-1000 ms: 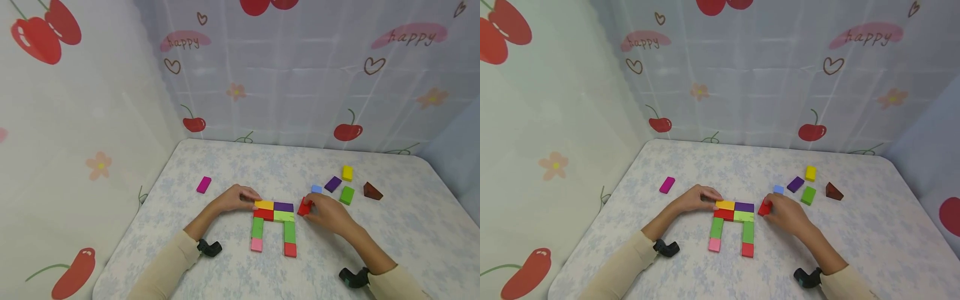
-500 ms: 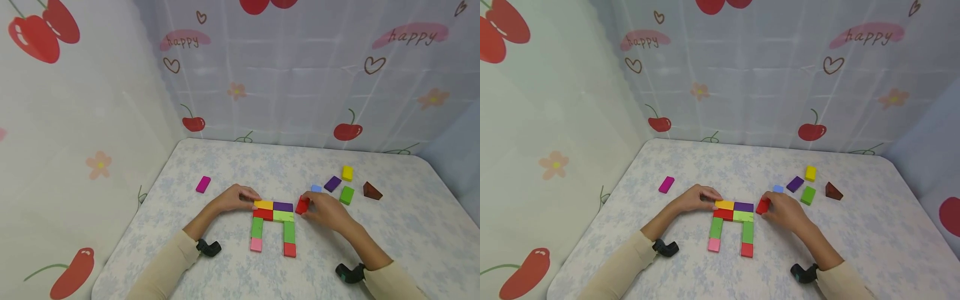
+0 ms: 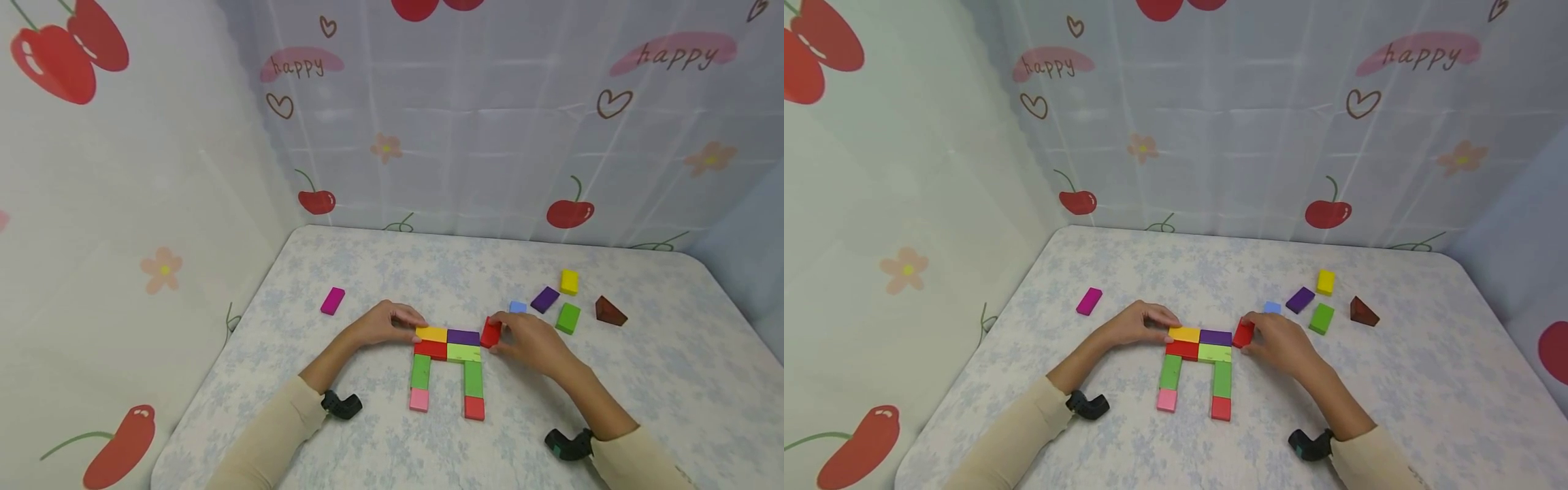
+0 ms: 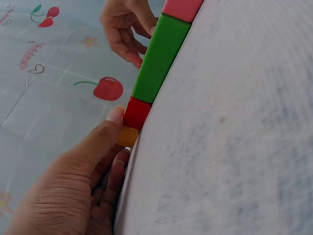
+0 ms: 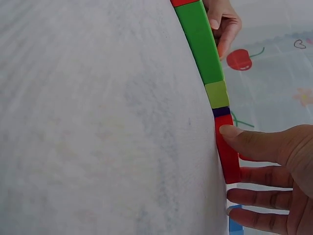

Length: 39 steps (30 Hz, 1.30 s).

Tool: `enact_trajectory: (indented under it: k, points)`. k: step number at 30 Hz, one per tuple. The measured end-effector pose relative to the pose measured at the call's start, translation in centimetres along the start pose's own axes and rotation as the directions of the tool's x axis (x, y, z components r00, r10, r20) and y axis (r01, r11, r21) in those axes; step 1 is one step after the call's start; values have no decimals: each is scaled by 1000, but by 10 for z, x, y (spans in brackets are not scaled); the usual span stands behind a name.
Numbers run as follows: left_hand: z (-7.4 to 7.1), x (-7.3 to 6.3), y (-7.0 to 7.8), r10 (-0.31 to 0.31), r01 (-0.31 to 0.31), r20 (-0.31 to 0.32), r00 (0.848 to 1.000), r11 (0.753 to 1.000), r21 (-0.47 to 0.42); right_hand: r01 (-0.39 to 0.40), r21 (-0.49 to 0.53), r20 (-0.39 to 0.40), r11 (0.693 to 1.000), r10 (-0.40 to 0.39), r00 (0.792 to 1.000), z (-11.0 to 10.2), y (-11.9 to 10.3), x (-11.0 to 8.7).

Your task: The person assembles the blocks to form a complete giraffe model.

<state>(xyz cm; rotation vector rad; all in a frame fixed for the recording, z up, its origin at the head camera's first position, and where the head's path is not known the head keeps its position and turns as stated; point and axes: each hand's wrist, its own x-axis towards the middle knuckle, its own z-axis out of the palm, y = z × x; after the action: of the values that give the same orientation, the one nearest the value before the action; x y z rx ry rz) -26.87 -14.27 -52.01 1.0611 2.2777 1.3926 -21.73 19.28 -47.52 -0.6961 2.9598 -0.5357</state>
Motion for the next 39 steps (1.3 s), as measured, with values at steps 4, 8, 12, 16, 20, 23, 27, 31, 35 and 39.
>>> enact_trajectory:
  k: [4, 8, 12, 16, 20, 23, 27, 31, 35, 39]
  points:
    - [-3, -4, 19, 12, -12, 4, 1000, 1000, -25, 29, -5, -5, 1000, -29, 1000, 0, 1, -1]
    - [-2, -4, 17, 24, -24, 3, 1000, 999, -27, 46, -9, -8, 999, -46, 999, 1, 2, -2]
    - [2, -1, -2, 20, -20, 7, 1000, 1000, -17, 44, -9, -5, 999, -44, 999, 2, 2, -3]
    - [3, 1, -11, 15, -15, 5, 1000, 1000, -25, 52, -9, -6, 999, -52, 999, 2, 3, -4]
    - [1, 1, -11, 13, -14, -7, 1000, 1000, -19, 68, -12, -12, 998, -68, 998, 2, 3, -3]
    - [0, 1, -11, 19, -19, -8, 1000, 1000, -17, 66, -9, -9, 998, -66, 998, 1, 2, -2]
    - [1, 1, -12, 27, -27, -3, 1000, 999, -22, 51, -4, 7, 999, -51, 999, 0, 1, -2]
    - [2, 0, -12, 39, -39, 3, 999, 999, -31, 50, -6, 14, 999, -49, 999, 0, 0, -4]
    - [2, 0, -11, 28, -28, 5, 1000, 999, -24, 55, -11, 8, 998, -55, 998, -1, 1, -4]
    - [0, 1, -12, 17, -17, -3, 1000, 1000, -15, 59, 1, 8, 998, -59, 998, -4, 1, -3]
